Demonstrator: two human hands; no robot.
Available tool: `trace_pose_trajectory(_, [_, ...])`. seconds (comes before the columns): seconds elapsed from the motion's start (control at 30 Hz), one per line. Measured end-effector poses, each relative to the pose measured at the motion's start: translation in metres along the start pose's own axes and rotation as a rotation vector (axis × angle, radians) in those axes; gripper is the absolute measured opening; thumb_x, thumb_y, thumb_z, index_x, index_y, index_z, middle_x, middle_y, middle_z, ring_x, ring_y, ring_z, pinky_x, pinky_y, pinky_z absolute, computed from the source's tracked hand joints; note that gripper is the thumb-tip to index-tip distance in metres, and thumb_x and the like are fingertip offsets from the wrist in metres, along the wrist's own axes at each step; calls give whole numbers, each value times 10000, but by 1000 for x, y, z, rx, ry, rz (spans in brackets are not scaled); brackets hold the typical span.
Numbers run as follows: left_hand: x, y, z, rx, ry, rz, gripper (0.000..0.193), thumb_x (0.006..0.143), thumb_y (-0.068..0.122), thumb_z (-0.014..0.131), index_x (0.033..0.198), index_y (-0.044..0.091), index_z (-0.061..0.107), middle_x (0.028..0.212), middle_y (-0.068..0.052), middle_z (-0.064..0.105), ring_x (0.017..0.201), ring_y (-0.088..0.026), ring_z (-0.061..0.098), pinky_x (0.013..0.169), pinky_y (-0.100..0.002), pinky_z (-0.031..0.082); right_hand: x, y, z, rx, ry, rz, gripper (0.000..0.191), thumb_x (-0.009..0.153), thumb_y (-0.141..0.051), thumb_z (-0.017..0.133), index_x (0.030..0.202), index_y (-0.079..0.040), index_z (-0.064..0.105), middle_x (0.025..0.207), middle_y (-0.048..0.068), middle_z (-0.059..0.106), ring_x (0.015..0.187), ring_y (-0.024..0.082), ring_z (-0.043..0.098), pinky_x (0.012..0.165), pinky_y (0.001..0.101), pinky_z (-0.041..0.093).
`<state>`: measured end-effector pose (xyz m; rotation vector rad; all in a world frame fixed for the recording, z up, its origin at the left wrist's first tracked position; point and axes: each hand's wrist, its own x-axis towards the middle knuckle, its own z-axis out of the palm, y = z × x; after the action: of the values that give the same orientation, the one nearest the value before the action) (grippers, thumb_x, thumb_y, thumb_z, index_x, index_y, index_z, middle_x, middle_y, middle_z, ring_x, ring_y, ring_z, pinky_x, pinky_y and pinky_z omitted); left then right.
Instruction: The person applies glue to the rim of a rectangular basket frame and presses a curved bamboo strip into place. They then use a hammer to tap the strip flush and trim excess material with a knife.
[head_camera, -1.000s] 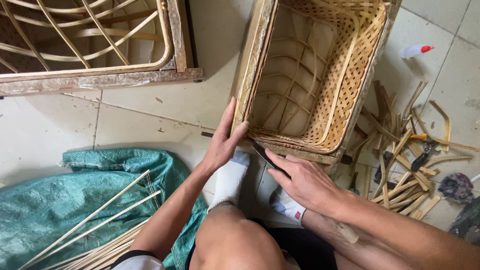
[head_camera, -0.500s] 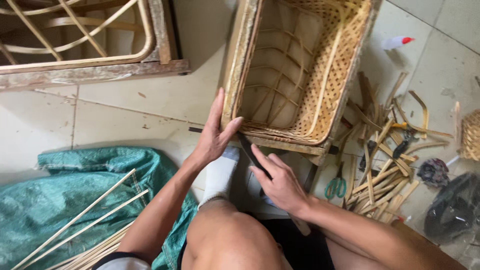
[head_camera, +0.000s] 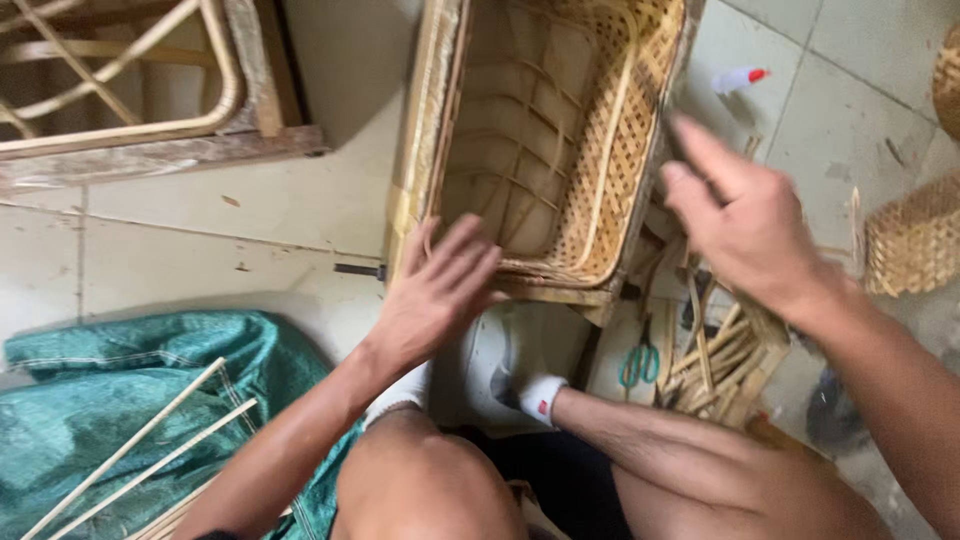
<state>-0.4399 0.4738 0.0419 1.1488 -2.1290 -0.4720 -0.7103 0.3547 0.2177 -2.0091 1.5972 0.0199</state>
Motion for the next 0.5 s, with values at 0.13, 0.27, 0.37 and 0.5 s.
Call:
trace_pose_trajectory(0.13, [32, 23, 41, 36, -141, 171, 518, 965, 361, 638, 1301, -33, 617, 1141, -144, 713, 1126, -285, 659, 1076, -425, 471, -22, 31, -2, -63, 118, -3, 489, 1066, -169, 607, 1528, -21, 546, 856, 168, 710, 601, 146, 580, 500, 307, 489])
trace_pose_trajectory(0.27, [43, 30, 65, -97, -330, 61, 361, 1027, 384, 584, 1092, 40, 669, 965, -106, 739, 891, -275, 711, 775, -415, 559, -54, 62, 3, -38, 225, -206, 444, 1054, -139, 617, 1454, 38, 542, 1145, 245, 683, 938, 191, 682, 756, 341, 590])
trace_pose_trajectory(0.37, [41, 33, 69, -110, -333, 35, 283, 1019, 377, 585, 973, 114, 681, 890, -75, 741, 839, -262, 715, 744, -409, 574, -77, 79, 1, -21, 186, -11, 490, 1036, -140, 642, 1488, 34, 565, 1004, 169, 714, 779, 192, 671, 703, 356, 559])
trace_pose_trajectory(0.5, [42, 37, 71, -98, -450, -87, 270, 1012, 388, 585, 979, 146, 700, 921, -48, 749, 882, -259, 711, 739, -408, 563, -84, 94, -2, 84, 170, 67, 476, 1058, -146, 597, 1515, -28, 543, 921, 128, 719, 713, 170, 689, 629, 341, 555])
